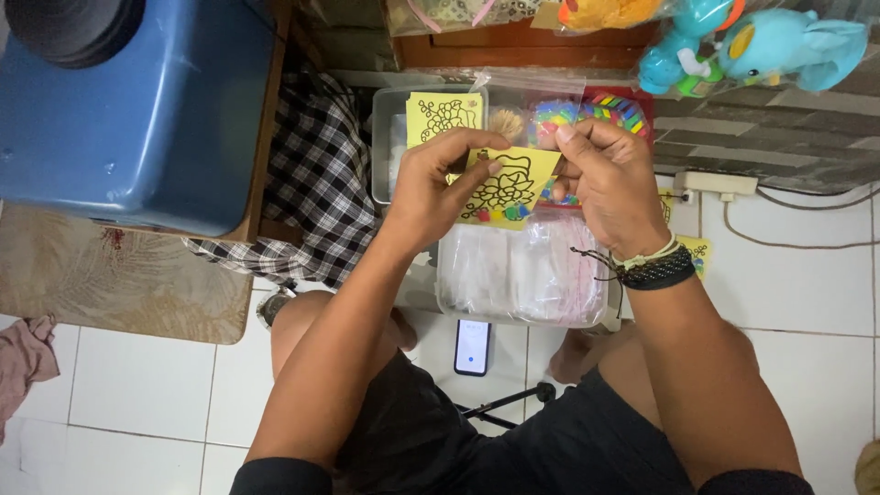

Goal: The person places cartoon-themed stickers and colored bands into small plastic bags, sealing each bag by hand.

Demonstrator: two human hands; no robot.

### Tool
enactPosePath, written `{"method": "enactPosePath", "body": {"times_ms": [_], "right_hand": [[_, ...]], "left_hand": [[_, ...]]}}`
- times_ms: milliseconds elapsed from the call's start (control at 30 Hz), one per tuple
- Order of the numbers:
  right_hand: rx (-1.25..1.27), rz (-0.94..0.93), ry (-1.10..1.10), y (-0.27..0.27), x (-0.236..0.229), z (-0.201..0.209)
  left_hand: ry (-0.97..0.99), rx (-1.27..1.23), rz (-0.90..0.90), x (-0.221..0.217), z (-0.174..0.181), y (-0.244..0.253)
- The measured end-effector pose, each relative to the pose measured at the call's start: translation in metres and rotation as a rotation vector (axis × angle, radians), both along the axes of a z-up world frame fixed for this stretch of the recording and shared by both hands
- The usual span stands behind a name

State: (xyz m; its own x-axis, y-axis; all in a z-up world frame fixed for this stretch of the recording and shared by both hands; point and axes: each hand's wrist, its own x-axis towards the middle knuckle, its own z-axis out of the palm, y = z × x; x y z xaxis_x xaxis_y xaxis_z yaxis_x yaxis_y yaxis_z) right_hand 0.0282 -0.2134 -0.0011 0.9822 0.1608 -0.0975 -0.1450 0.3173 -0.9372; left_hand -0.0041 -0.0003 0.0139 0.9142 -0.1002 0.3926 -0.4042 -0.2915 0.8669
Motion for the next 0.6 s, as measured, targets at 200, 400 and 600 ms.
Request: {"method": "enactPosePath", "body": {"times_ms": [200,400,600], "right_hand": [[-0.266,0.018,-0.467,0.000,-0.005,0.009],[-0.296,0.002,-0.417,0.001,-0.003,-0.010],[-0.359,0.005,-0.428,0.000,-0.001,-0.005]], "left_hand": [[0.025,-0.111,0.068,0.003,-0.004,0.003],[0.037,-0.125,0.082,0.003,-0.010,0.002],[0.090,-0.125,0.089,0.007,-0.013,0.008]]}}
